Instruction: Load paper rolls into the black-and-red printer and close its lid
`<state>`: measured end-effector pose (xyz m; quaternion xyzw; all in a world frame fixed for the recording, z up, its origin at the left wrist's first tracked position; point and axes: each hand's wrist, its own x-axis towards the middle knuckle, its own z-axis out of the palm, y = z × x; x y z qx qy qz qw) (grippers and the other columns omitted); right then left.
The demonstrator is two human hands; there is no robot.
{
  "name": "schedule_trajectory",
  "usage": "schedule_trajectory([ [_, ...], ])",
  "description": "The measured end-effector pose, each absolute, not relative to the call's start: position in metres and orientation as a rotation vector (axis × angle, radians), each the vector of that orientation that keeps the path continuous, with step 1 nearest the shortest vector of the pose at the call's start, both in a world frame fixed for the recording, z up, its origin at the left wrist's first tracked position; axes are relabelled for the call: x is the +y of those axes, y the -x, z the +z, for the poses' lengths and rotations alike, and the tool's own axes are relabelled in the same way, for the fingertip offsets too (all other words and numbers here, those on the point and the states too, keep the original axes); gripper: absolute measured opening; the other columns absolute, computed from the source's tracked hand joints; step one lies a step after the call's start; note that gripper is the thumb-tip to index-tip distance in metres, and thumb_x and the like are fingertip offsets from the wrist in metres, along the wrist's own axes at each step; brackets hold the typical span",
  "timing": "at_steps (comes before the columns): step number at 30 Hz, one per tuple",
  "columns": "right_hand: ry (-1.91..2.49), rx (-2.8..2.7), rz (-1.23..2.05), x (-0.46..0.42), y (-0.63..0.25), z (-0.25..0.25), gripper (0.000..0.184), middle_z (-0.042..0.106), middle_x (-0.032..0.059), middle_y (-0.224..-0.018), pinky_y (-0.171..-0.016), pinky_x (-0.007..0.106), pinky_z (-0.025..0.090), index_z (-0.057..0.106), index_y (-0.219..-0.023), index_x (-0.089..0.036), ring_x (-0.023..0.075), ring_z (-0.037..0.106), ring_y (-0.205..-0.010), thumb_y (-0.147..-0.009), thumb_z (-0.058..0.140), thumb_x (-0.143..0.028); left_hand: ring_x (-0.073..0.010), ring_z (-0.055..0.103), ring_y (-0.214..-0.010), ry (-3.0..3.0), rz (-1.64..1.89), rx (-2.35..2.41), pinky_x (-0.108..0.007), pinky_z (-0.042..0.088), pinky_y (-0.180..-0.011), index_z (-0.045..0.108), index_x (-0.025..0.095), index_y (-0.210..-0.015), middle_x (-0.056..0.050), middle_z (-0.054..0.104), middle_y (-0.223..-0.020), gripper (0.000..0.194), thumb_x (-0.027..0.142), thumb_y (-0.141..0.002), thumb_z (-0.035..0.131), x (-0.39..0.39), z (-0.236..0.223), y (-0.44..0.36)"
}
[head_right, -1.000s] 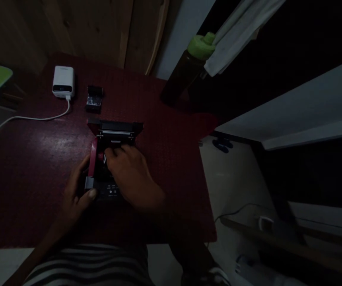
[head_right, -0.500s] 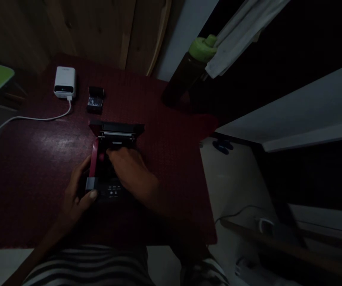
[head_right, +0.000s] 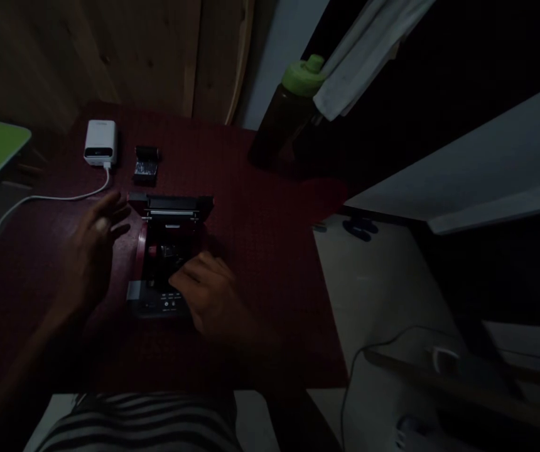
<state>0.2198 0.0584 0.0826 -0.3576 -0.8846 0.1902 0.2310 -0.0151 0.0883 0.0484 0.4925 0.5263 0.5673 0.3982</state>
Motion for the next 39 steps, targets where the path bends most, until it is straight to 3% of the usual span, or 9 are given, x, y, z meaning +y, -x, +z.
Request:
schedule_trajectory([
  [4,1.032,-2.221,0.194,0.038,-0.211,0.068,0.027,0.084,0.0101,-0.112,-0.091,0.039,0.064,0.081,-0.11,-0.019,0.0239,0.075,-0.106,-0.106,0.06,-0.004,-0.0338,0.066,-0.139,-1.254,1.47,1.305,-0.051,0.05,-0.118,0.079,0.014,-0.119,-0.011,0.074,-0.146,0.059,0.065,-0.113,0.05,0.117,0.064,0.003],
  [8,1.142,-2.192,-0.011,0.015,-0.208,0.063,0.03,0.084,0.0103,-0.132,-0.101,0.044,0.065,0.081,-0.117,-0.025,0.0265,0.075,-0.126,-0.103,0.066,-0.003,-0.0316,0.062,-0.147,-1.177,1.465,1.359,-0.048,0.044,-0.129,0.075,0.019,-0.093,-0.009,0.077,-0.138,0.029,0.046,-0.103,0.073,0.097,0.064,-0.003],
  [10,1.173,-2.185,-0.08,0.008,-0.209,0.061,0.033,0.079,0.0091,-0.146,-0.107,0.047,0.064,0.079,-0.122,-0.029,0.0272,0.071,-0.137,-0.102,0.07,-0.004,-0.0326,0.06,-0.15,-1.147,1.431,1.41,-0.048,0.046,-0.129,0.078,0.024,-0.104,-0.007,0.072,-0.149,0.02,0.041,-0.095,0.08,0.076,0.056,-0.001],
  [13,1.215,-2.148,-0.071,0.006,-0.21,0.057,0.031,0.073,0.0102,-0.155,-0.112,0.052,0.062,0.078,-0.123,-0.03,0.029,0.067,-0.146,-0.103,0.07,-0.007,-0.0354,0.06,-0.152,-1.073,1.315,1.447,-0.052,0.054,-0.122,0.068,0.03,-0.146,-0.009,0.064,-0.162,0.056,0.042,-0.093,0.081,0.05,0.043,0.002],
  [15,1.204,-2.131,-0.013,0.009,-0.21,0.054,0.027,0.078,0.0118,-0.148,-0.112,0.051,0.063,0.079,-0.12,-0.027,0.0281,0.071,-0.142,-0.106,0.067,-0.007,-0.0368,0.06,-0.152,-1.001,1.227,1.446,-0.052,0.057,-0.119,0.061,0.031,-0.157,-0.012,0.061,-0.166,0.067,0.047,-0.095,0.08,0.038,0.039,0.002],
  [18,1.168,-2.134,0.015,0.012,-0.209,0.053,0.024,0.083,0.0125,-0.138,-0.11,0.047,0.064,0.08,-0.118,-0.022,0.0265,0.077,-0.135,-0.108,0.064,-0.008,-0.0377,0.064,-0.149,-0.946,1.142,1.419,-0.05,0.058,-0.118,0.063,0.027,-0.157,-0.013,0.065,-0.162,0.069,0.052,-0.096,0.08,0.032,0.041,0.001],
  [30,1.16,-2.16,0.081,0.014,-0.209,0.054,0.024,0.083,0.0163,-0.136,-0.111,0.047,0.065,0.077,-0.128,-0.015,0.0291,0.077,-0.134,-0.108,0.065,-0.011,-0.0374,0.068,-0.144,-0.984,1.155,1.403,-0.051,0.059,-0.118,0.066,0.026,-0.155,-0.013,0.07,-0.157,0.067,0.053,-0.096,0.08,0.033,0.045,-0.001],
  [36,1.199,-2.003,0.167,0.004,-0.208,0.05,0.04,0.082,0.0139,-0.138,-0.112,0.045,0.065,0.067,-0.148,-0.02,0.0257,0.076,-0.135,-0.109,0.062,-0.011,-0.0361,0.061,-0.152,-0.927,1.203,1.379,-0.05,0.049,-0.127,0.069,0.025,-0.154,-0.01,0.069,-0.159,0.065,0.053,-0.096,0.079,0.017,0.034,0.003],
  [39,1.281,-1.853,0.128,-0.008,-0.21,0.042,0.043,0.081,0.0134,-0.14,-0.111,0.046,0.066,0.066,-0.151,-0.022,0.0257,0.076,-0.134,-0.109,0.065,-0.014,-0.0355,0.064,-0.149,-0.952,1.173,1.378,-0.047,0.054,-0.122,0.068,0.025,-0.155,-0.011,0.07,-0.157,0.067,0.049,-0.094,0.082,0.009,0.033,0.006],
])
